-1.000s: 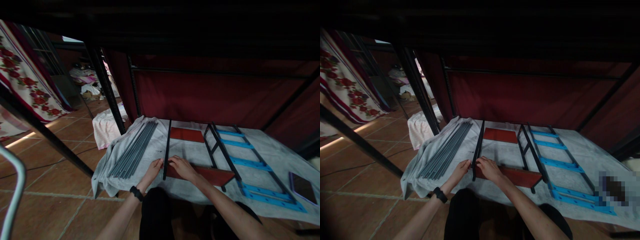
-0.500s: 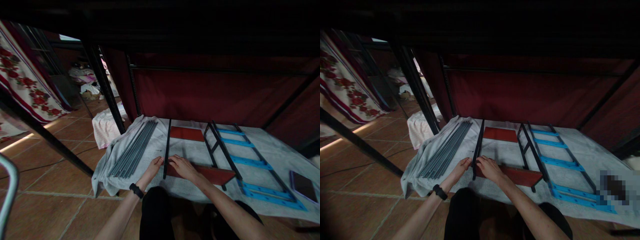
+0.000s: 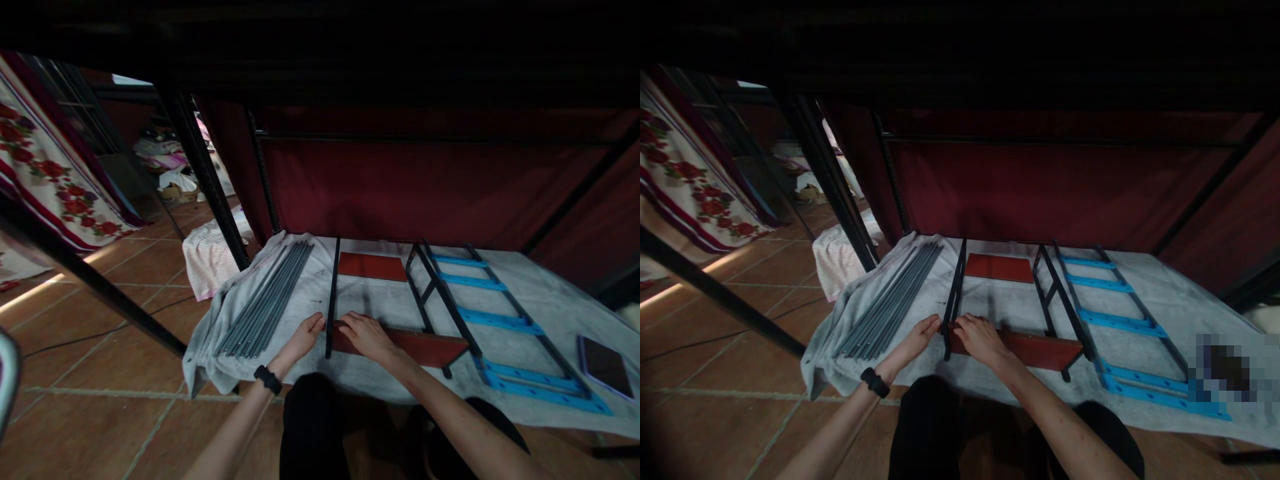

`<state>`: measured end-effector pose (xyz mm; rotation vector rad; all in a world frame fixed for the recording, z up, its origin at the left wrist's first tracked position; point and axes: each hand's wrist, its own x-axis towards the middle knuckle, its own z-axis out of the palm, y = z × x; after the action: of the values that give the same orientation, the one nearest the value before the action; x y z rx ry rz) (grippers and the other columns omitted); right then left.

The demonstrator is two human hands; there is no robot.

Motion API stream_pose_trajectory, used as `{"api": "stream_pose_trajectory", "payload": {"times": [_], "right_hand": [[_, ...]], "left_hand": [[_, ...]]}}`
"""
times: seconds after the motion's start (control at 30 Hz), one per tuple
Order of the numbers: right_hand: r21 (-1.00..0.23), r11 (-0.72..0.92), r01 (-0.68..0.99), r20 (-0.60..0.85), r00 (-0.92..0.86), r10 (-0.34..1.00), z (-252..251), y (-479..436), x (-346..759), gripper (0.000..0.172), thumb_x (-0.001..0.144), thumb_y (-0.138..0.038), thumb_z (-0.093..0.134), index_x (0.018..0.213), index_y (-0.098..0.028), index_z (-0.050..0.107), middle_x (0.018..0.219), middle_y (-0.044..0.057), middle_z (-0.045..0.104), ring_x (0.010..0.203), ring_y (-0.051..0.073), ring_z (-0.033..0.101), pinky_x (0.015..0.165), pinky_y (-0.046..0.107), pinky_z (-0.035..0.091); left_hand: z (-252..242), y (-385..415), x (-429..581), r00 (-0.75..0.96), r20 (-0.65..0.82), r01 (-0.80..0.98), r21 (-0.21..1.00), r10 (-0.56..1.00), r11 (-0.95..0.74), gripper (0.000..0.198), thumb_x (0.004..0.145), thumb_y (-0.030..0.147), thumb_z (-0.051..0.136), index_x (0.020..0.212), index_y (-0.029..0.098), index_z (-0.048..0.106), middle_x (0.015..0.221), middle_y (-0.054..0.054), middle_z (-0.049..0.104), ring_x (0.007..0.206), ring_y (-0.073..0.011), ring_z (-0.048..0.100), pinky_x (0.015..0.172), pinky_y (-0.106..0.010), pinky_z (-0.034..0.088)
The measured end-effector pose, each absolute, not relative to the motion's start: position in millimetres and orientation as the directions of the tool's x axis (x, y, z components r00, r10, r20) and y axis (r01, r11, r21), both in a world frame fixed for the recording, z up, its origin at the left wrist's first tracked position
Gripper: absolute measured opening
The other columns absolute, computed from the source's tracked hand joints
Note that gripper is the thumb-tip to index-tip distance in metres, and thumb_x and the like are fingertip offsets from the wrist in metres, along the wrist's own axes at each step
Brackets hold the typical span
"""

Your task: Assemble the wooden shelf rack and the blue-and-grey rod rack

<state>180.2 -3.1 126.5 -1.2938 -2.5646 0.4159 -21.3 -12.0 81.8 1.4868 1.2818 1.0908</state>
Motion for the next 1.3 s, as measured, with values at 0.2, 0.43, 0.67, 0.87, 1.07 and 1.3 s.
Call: {"api": "stream_pose_trajectory", "payload": {"times": [0.2,0.43,0.67,0.87,1.07,1.3], "right_hand": [[-0.364,0.591,0.72,0.096,-0.602,0.793,122.9,-2.0,182.1,0.024,0.1,-0.025,0.041,0.108,-0.022,0.063,0.108,0.007,0.069,0.1,0.023,0.066,0.085,0.033,0.048],[-0.293,0.623,0.726,0.099,-0.625,0.774,121.9,-2.6,182.7,0.026,0.1,-0.022,0.039,0.109,-0.02,0.063,0.108,0.008,0.069,0.098,0.022,0.065,0.09,0.035,0.047],[-0.286,0.624,0.727,0.067,-0.634,0.77,125.6,-2.4,183.9,0.029,0.102,-0.024,0.036,0.112,-0.021,0.063,0.11,0.007,0.068,0.097,0.021,0.066,0.086,0.033,0.048],[-0.27,0.657,0.704,0.106,-0.657,0.747,118.0,-2.8,187.5,0.027,0.102,-0.023,0.039,0.117,-0.021,0.061,0.111,0.007,0.069,0.097,0.022,0.066,0.094,0.038,0.047],[-0.236,0.699,0.675,0.212,-0.666,0.715,115.2,-3.9,193.7,0.03,0.097,-0.018,0.049,0.127,-0.02,0.056,0.117,0.009,0.066,0.107,0.025,0.062,0.099,0.044,0.047],[-0.301,0.682,0.666,0.395,-0.564,0.725,110.4,-38.7,228.7,0.045,0.098,-0.016,0.044,0.142,-0.024,0.046,0.137,0.009,0.058,0.123,0.024,0.057,0.107,0.046,0.047]], "left_hand": [[85.7,-11.5,-30.5,0.186,0.202,0.363,0.895,0.962,-0.258,0.032,0.088,0.049,0.054,0.072,0.021,0.058,0.076,-0.003,0.056,0.08,-0.0204,0.05,0.079,-0.032,0.039],[80.7,-11.9,-22.6,0.06,-0.083,0.067,0.995,0.995,0.079,0.047,0.081,0.064,0.058,0.074,0.018,0.054,0.067,0.003,0.048,0.06,-0.0117,0.04,0.06,-0.026,0.034],[88.1,-12.9,-18.8,0.128,-0.149,0.082,0.987,0.981,0.139,0.049,0.082,0.067,0.053,0.077,0.019,0.051,0.068,0.004,0.046,0.059,-0.0112,0.038,0.06,-0.026,0.034],[90.8,-14.0,-16.8,0.113,0.007,0.306,0.951,0.994,-0.041,0.041,0.086,0.061,0.049,0.079,0.021,0.052,0.076,0.0,0.052,0.074,-0.0168,0.047,0.073,-0.03,0.04],[80.2,-8.1,-29.3,0.21,0.096,0.349,0.922,0.973,-0.166,0.035,0.092,0.053,0.045,0.08,0.02,0.05,0.078,0.001,0.05,0.078,-0.0153,0.047,0.076,-0.028,0.042],[30.3,48.4,-69.0,-0.089,0.183,0.564,0.82,0.979,-0.102,0.025,0.094,0.032,0.039,0.095,0.016,0.059,0.095,-0.008,0.061,0.092,-0.0205,0.058,0.089,-0.036,0.048]]}}
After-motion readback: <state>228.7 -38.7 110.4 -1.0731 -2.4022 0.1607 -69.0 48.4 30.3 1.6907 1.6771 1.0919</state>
